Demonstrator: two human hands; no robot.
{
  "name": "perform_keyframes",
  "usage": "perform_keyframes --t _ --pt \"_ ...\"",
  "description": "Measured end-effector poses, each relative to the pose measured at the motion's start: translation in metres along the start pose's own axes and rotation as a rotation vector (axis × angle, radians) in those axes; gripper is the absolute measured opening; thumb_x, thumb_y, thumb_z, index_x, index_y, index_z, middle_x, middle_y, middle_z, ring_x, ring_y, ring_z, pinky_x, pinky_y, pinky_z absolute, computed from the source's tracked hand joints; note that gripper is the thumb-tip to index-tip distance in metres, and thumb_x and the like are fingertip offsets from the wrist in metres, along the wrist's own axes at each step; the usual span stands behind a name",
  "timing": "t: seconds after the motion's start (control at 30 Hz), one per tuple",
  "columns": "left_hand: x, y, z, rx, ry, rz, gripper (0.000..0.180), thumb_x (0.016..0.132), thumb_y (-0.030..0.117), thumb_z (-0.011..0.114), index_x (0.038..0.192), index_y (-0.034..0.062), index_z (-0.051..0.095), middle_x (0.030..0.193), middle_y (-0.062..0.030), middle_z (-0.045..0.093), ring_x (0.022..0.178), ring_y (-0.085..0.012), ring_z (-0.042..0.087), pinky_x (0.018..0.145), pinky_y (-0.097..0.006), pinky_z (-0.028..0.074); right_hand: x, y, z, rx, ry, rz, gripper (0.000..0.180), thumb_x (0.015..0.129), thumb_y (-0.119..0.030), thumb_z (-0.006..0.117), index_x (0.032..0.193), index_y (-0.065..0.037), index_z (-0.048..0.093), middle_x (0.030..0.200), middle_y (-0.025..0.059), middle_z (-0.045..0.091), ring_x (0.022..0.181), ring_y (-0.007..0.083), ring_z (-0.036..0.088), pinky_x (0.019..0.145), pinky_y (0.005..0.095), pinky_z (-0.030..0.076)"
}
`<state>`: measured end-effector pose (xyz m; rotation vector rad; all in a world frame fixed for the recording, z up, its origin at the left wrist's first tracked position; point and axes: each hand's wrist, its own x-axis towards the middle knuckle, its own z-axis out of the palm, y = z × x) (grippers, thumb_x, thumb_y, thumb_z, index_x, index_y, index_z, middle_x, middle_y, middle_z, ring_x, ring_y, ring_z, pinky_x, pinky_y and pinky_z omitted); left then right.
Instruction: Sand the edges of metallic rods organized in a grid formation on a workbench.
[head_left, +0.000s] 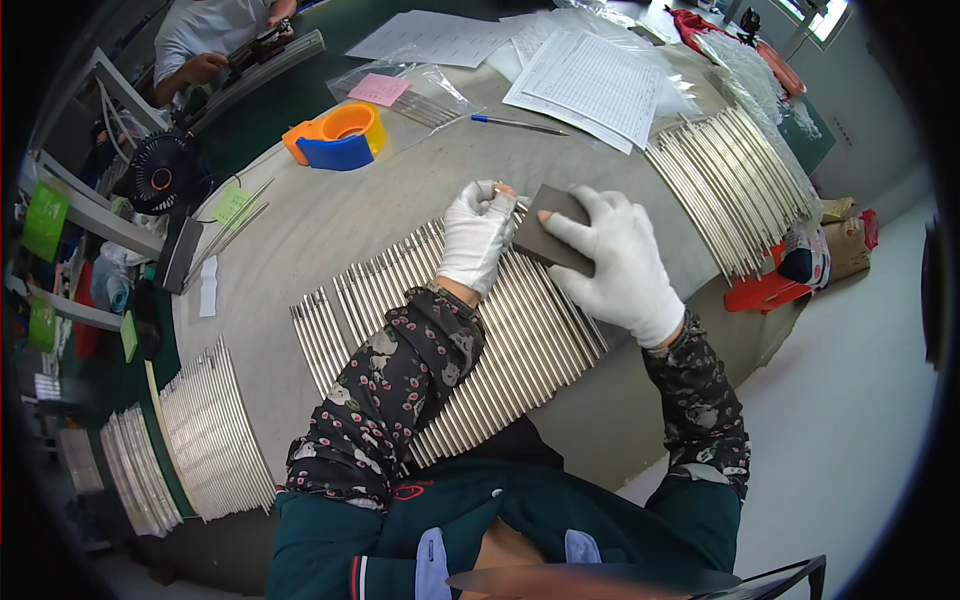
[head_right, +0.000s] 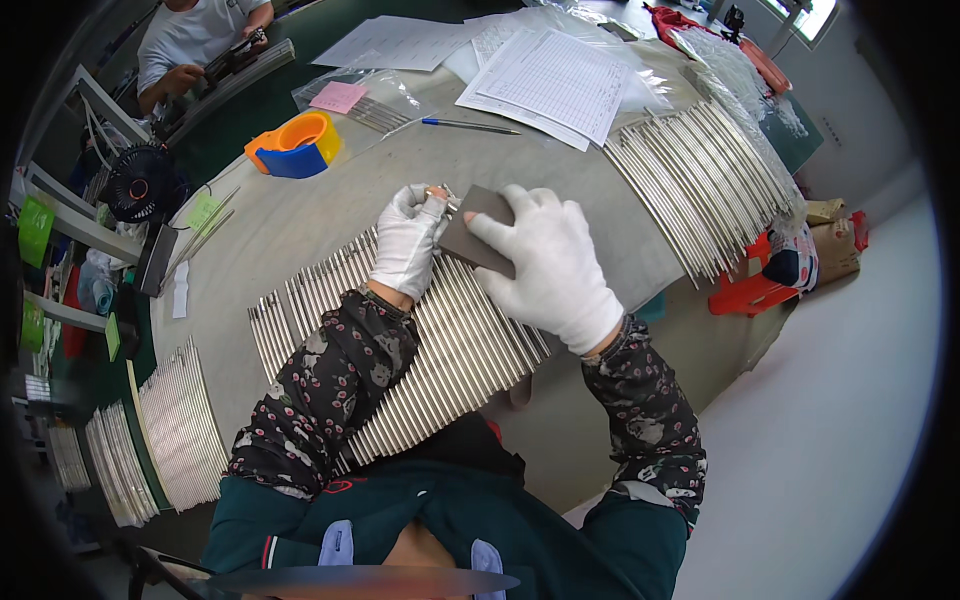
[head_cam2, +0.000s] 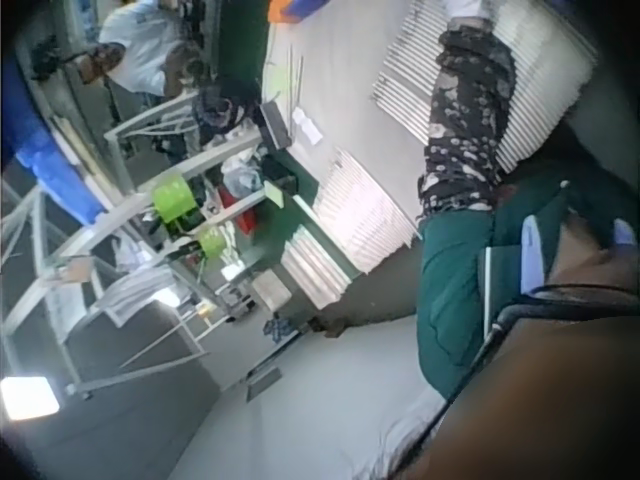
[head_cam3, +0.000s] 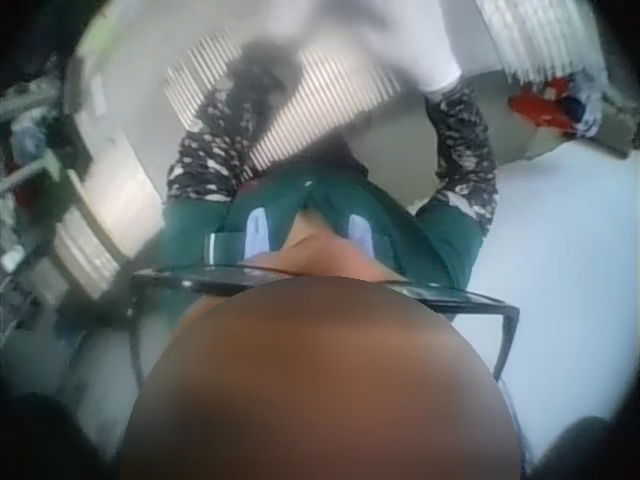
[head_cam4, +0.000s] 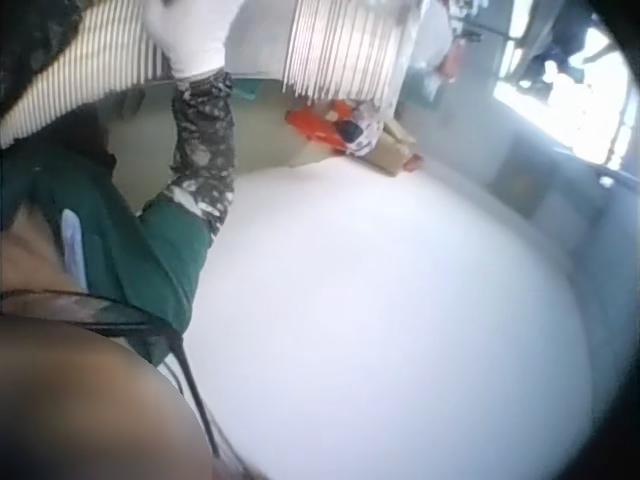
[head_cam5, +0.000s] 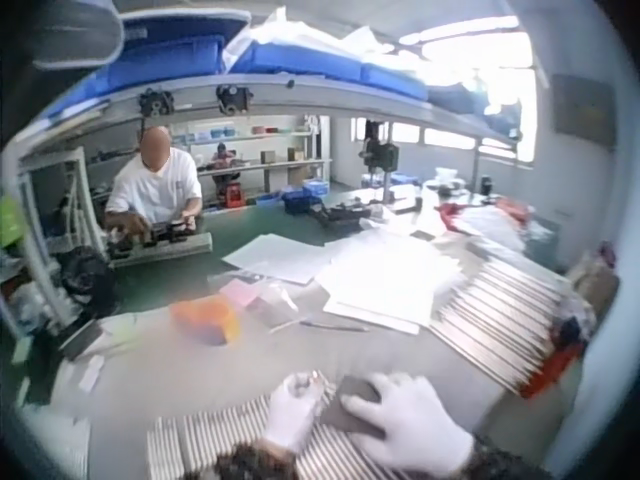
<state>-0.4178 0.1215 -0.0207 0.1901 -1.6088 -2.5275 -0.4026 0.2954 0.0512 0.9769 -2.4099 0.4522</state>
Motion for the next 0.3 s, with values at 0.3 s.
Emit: perform_keyframes --t 0.3 --pt "0.0 0.003 -0.006 0.058 -0.055 -0.048 0.022 0.091 0.018 0.061 0.105 0.0019 0.053 0.083 -0.0061 0.063 0.063 -0.008 0.055 0.061 -0.018 0.045 0.006 0.008 0.007 -0.16 -0.063 0.153 0.048 0.065 -0.026 0.072 0.11 -0.013 0.066 0.112 0.0163 0.056 0.098 0.0303 0.055 0.077 0.0417 0.043"
